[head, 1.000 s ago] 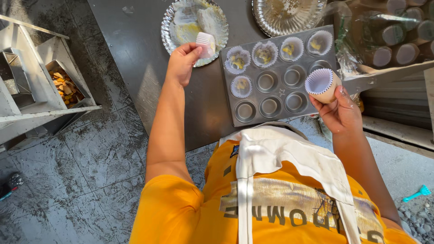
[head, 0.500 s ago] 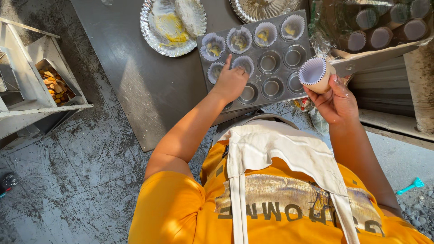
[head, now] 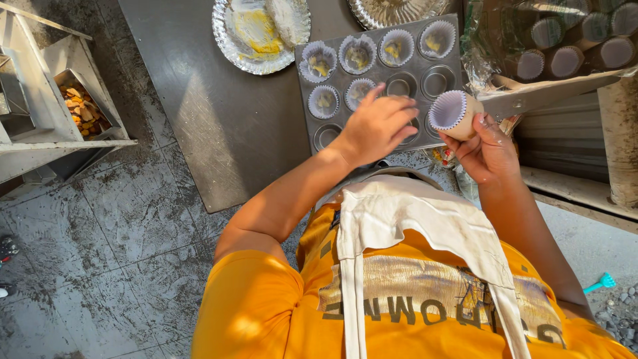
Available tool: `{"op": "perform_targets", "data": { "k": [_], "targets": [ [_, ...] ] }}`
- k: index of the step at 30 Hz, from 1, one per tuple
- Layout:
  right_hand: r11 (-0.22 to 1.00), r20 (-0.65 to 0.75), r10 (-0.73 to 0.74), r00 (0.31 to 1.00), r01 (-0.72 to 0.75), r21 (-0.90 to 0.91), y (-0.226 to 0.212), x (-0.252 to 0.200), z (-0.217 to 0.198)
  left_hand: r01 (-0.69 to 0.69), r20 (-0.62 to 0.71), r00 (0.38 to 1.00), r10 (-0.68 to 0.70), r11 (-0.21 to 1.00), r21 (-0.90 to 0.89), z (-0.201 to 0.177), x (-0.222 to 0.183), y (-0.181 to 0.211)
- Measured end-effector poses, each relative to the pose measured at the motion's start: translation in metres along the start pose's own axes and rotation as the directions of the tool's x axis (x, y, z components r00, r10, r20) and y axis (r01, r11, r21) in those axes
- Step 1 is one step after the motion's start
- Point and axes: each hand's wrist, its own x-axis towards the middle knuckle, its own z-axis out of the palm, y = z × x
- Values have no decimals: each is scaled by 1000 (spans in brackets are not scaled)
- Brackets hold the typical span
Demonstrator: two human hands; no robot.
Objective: The person places paper liners into the cavities of multiple muffin tins by hand, taking the liners from stacks and paper cups.
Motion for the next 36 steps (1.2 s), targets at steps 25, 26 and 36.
{"op": "perform_targets", "data": {
  "k": [25,26,36],
  "targets": [
    [1000,-55,-19,998,19,9,42,39,72,220,-295,917,-267,958,-182,-114,-11,-144],
    [1000,-91,-24,996,26,17,43,37,72,294,-334,885,-324,946,-136,-126,-15,-178],
    [996,-230,-85,969,89,7,48,27,72,512,-45,830,-556,729,455,-84,-58,-408]
  ]
}}
